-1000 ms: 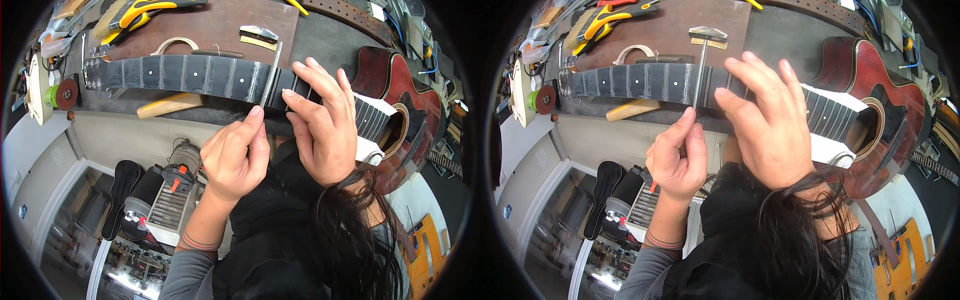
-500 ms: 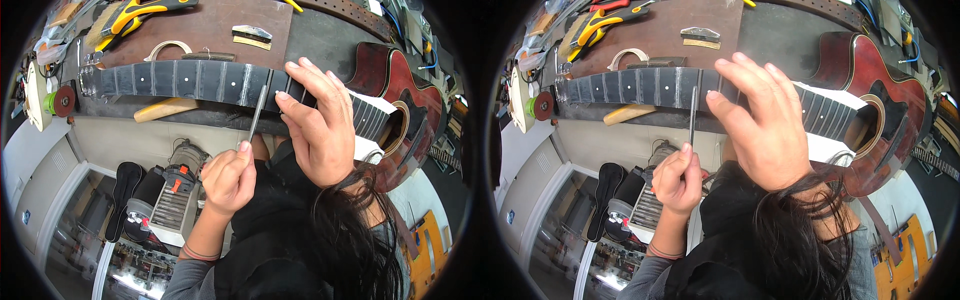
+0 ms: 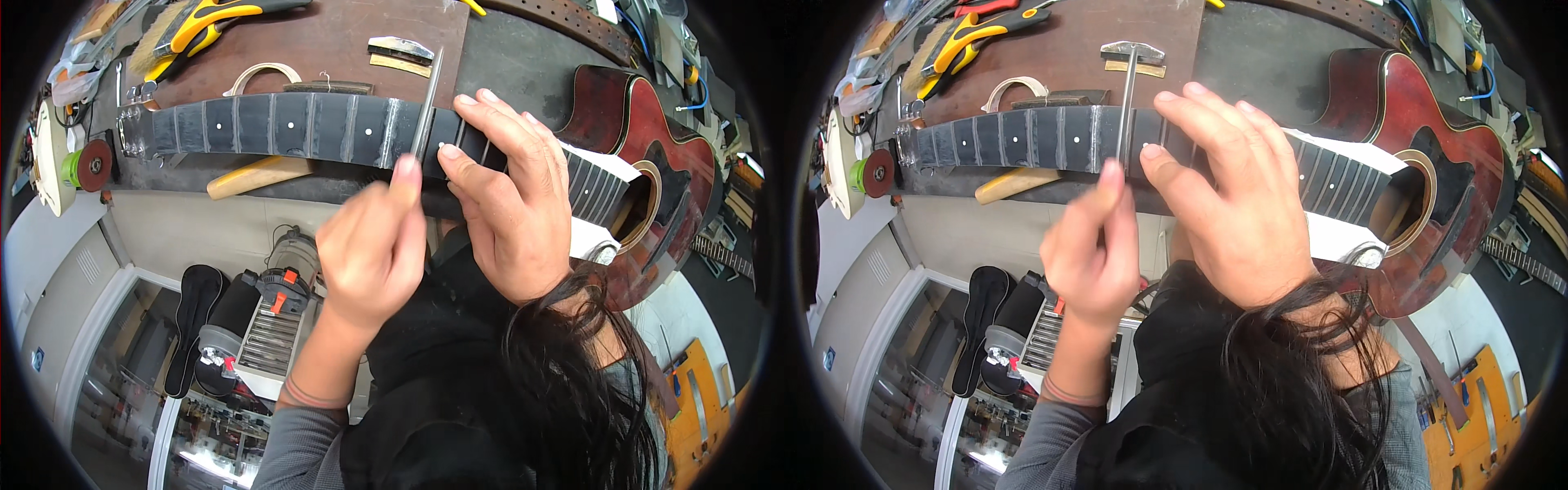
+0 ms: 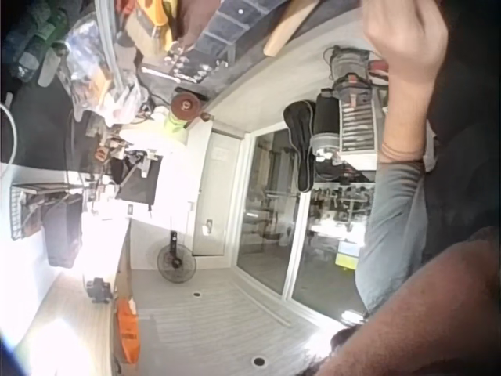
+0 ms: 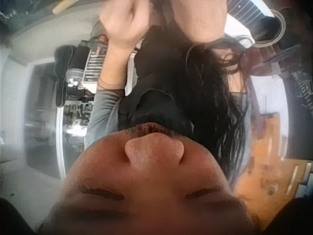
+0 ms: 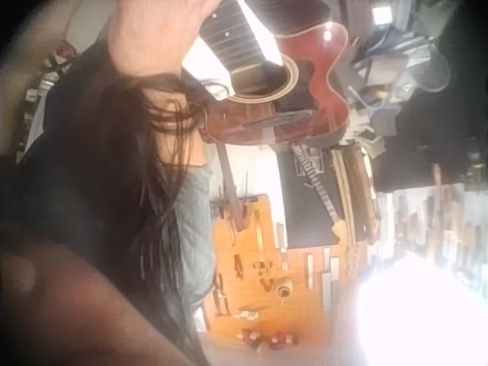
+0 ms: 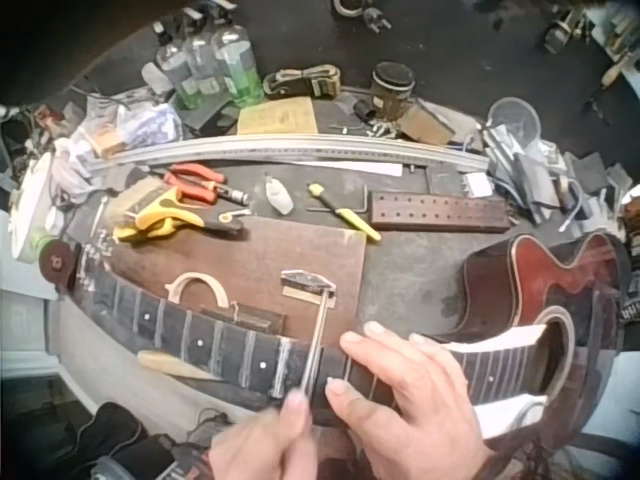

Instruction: The person uses a metal file to smooth the edges of the frets on a guitar neck. They repeatedly file the frets and occasionally use a brush to clear away debris from the fretboard.

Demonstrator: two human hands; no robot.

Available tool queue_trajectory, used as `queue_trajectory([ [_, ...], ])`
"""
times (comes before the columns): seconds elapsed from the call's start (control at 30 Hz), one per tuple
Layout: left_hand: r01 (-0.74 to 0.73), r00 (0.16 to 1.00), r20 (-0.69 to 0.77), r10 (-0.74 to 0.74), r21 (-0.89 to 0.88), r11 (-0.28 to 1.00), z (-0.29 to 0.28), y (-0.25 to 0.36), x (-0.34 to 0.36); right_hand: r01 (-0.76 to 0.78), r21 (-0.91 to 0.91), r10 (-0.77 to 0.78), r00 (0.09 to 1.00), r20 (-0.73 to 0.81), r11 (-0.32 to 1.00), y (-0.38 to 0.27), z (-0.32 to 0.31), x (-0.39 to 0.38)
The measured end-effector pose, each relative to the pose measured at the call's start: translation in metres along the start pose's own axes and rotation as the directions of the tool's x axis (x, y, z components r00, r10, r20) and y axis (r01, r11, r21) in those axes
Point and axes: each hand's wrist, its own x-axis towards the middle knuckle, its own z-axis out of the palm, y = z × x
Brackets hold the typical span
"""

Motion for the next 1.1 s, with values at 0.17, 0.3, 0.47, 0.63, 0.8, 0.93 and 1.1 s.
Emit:
queue_trajectory([
  [0.17,0.054,0.998,0.039,-0.053,-0.014,0.998,-0.013,0.007,-0.033,0.000,-0.018,0.000,1.000,-0.006,1.000,0.002,0.001,-0.002],
  [0.3,-0.003,1.000,0.016,0.003,0.025,1.000,-0.010,0.002,-0.027,0.005,-0.012,-0.005,1.000,-0.009,1.000,0.002,0.003,-0.002],
  [0.47,0.045,0.998,0.049,-0.046,0.015,0.999,-0.005,0.005,-0.012,0.007,-0.019,-0.008,1.000,-0.011,1.000,0.003,0.002,-0.001],
  [0.63,0.037,0.999,0.036,-0.036,-0.018,0.999,-0.015,0.002,-0.039,0.017,-0.030,-0.017,1.000,-0.009,0.999,0.001,0.003,-0.001],
  [0.8,-0.004,1.000,0.003,0.004,0.003,1.000,0.001,-0.004,-0.009,0.021,-0.042,-0.021,1.000,-0.013,0.999,0.002,0.004,-0.003],
  [0.93,0.020,0.999,0.032,-0.019,-0.032,0.999,-0.023,0.001,-0.068,0.035,-0.065,-0.037,0.999,-0.032,0.997,0.007,0.008,-0.004],
  [1.1,-0.014,1.000,-0.010,0.013,-0.067,0.998,-0.023,-0.001,-0.066,0.040,-0.054,-0.042,0.999,-0.025,0.998,0.006,0.007,-0.003],
])
